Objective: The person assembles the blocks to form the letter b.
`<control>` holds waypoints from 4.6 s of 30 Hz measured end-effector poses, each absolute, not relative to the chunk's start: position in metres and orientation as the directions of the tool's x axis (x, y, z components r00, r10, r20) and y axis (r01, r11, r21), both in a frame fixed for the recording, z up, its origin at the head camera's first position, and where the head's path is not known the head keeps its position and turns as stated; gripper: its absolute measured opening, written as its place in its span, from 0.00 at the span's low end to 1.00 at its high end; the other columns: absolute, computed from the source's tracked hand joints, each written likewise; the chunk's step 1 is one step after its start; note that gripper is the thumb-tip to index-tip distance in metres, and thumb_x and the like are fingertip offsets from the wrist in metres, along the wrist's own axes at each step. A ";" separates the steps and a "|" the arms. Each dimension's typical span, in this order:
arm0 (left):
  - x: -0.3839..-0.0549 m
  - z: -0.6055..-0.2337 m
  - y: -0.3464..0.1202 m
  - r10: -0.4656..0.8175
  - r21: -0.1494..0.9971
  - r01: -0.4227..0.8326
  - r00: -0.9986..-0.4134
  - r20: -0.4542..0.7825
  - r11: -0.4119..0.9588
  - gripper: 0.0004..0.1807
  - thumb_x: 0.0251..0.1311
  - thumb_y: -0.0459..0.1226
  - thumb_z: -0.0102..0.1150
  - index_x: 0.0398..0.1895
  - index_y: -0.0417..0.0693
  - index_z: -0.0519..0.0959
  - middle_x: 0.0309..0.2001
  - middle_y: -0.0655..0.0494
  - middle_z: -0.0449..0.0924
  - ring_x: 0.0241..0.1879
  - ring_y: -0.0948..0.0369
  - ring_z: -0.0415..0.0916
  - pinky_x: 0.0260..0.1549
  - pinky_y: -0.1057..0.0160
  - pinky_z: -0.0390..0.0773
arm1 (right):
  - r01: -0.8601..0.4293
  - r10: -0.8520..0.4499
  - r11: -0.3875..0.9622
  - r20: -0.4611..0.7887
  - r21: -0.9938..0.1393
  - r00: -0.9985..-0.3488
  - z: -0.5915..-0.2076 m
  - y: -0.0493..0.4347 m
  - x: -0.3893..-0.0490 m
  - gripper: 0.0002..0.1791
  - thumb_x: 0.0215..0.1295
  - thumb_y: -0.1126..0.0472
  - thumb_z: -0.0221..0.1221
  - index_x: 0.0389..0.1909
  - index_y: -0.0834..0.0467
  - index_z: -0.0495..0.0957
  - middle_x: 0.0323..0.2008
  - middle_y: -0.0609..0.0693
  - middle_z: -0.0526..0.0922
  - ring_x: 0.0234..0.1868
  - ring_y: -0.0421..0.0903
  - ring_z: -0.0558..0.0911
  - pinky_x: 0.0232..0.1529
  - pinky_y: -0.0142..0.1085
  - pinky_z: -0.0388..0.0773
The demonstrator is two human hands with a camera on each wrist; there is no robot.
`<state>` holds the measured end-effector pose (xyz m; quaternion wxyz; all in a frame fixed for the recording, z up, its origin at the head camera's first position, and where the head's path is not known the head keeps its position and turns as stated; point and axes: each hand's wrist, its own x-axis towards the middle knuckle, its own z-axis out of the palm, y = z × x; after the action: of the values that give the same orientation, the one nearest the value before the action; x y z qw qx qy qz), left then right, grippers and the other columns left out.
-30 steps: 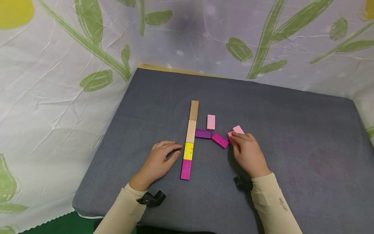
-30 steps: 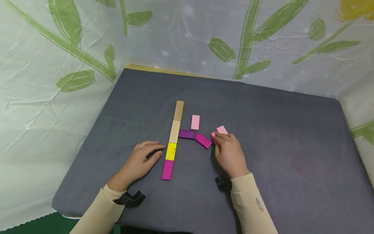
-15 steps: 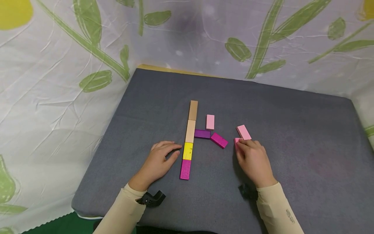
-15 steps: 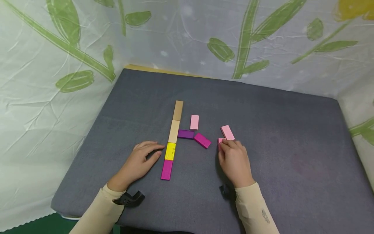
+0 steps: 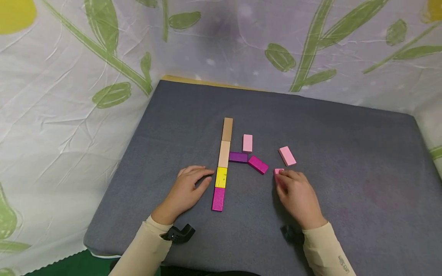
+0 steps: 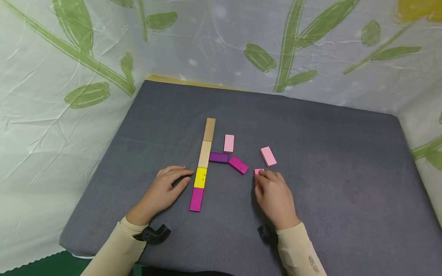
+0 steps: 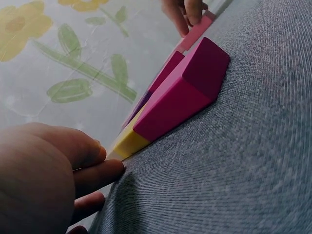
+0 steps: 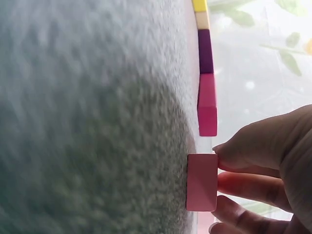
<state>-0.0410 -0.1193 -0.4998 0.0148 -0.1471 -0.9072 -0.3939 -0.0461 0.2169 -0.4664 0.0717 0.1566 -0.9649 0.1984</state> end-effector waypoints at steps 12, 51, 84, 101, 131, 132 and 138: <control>-0.042 -0.501 -0.120 0.254 0.703 0.278 -0.957 0.142 0.654 0.15 0.75 0.41 0.61 0.59 0.50 0.87 0.57 0.52 0.88 0.65 0.52 0.77 0.68 0.42 0.65 | -0.337 -0.286 0.859 0.186 -0.385 -0.940 -0.467 0.205 -0.038 0.16 0.58 0.68 0.74 0.47 0.67 0.89 0.45 0.59 0.86 0.43 0.56 0.81 0.43 0.48 0.85; -0.042 -0.501 -0.119 0.251 0.713 0.270 -0.958 0.135 0.647 0.15 0.75 0.41 0.61 0.59 0.49 0.87 0.57 0.51 0.87 0.65 0.52 0.77 0.68 0.42 0.66 | -0.358 -0.279 0.824 0.236 -0.440 -0.931 -0.473 0.199 -0.037 0.17 0.58 0.68 0.74 0.49 0.66 0.88 0.49 0.58 0.86 0.48 0.57 0.83 0.49 0.53 0.84; -0.043 -0.502 -0.120 0.247 0.713 0.266 -0.960 0.133 0.648 0.14 0.75 0.41 0.61 0.58 0.49 0.87 0.54 0.53 0.88 0.64 0.51 0.77 0.68 0.42 0.65 | -0.276 -0.199 0.871 0.221 -0.406 -0.955 -0.451 0.227 -0.063 0.17 0.66 0.61 0.69 0.52 0.65 0.87 0.52 0.61 0.85 0.51 0.62 0.85 0.48 0.61 0.84; -0.042 -0.502 -0.120 0.237 0.720 0.251 -0.964 0.124 0.646 0.14 0.75 0.41 0.62 0.59 0.50 0.87 0.56 0.53 0.88 0.65 0.52 0.77 0.68 0.42 0.66 | -0.169 -0.139 0.897 0.103 -0.408 -0.985 -0.460 0.241 -0.101 0.20 0.66 0.60 0.68 0.54 0.66 0.84 0.54 0.65 0.82 0.53 0.65 0.82 0.54 0.63 0.79; -0.044 -0.504 -0.117 0.243 0.728 0.256 -0.962 0.125 0.636 0.14 0.75 0.41 0.61 0.58 0.50 0.87 0.57 0.53 0.87 0.66 0.53 0.76 0.69 0.43 0.64 | -0.235 -0.177 0.893 0.180 -0.384 -0.968 -0.461 0.259 -0.058 0.12 0.54 0.73 0.70 0.41 0.66 0.88 0.34 0.57 0.85 0.37 0.60 0.83 0.41 0.58 0.81; -0.044 -0.504 -0.117 0.242 0.727 0.256 -0.962 0.126 0.637 0.14 0.75 0.41 0.61 0.58 0.50 0.87 0.57 0.53 0.87 0.66 0.53 0.76 0.69 0.43 0.64 | -0.239 -0.178 0.893 0.189 -0.382 -0.966 -0.461 0.259 -0.055 0.13 0.53 0.73 0.70 0.41 0.66 0.88 0.34 0.57 0.86 0.37 0.60 0.83 0.40 0.58 0.81; -0.043 -0.505 -0.118 0.230 0.721 0.255 -0.964 0.135 0.644 0.14 0.74 0.40 0.62 0.58 0.49 0.87 0.57 0.53 0.88 0.65 0.53 0.77 0.68 0.44 0.65 | -0.256 -0.180 0.893 0.227 -0.371 -0.957 -0.463 0.261 -0.035 0.18 0.49 0.75 0.73 0.44 0.68 0.89 0.42 0.64 0.89 0.42 0.65 0.86 0.44 0.61 0.83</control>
<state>-0.0431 -0.1180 -0.5045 0.0152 -0.1337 -0.9066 -0.3999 -0.0351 0.2612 -0.4629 0.0937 0.1125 -0.9683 0.2026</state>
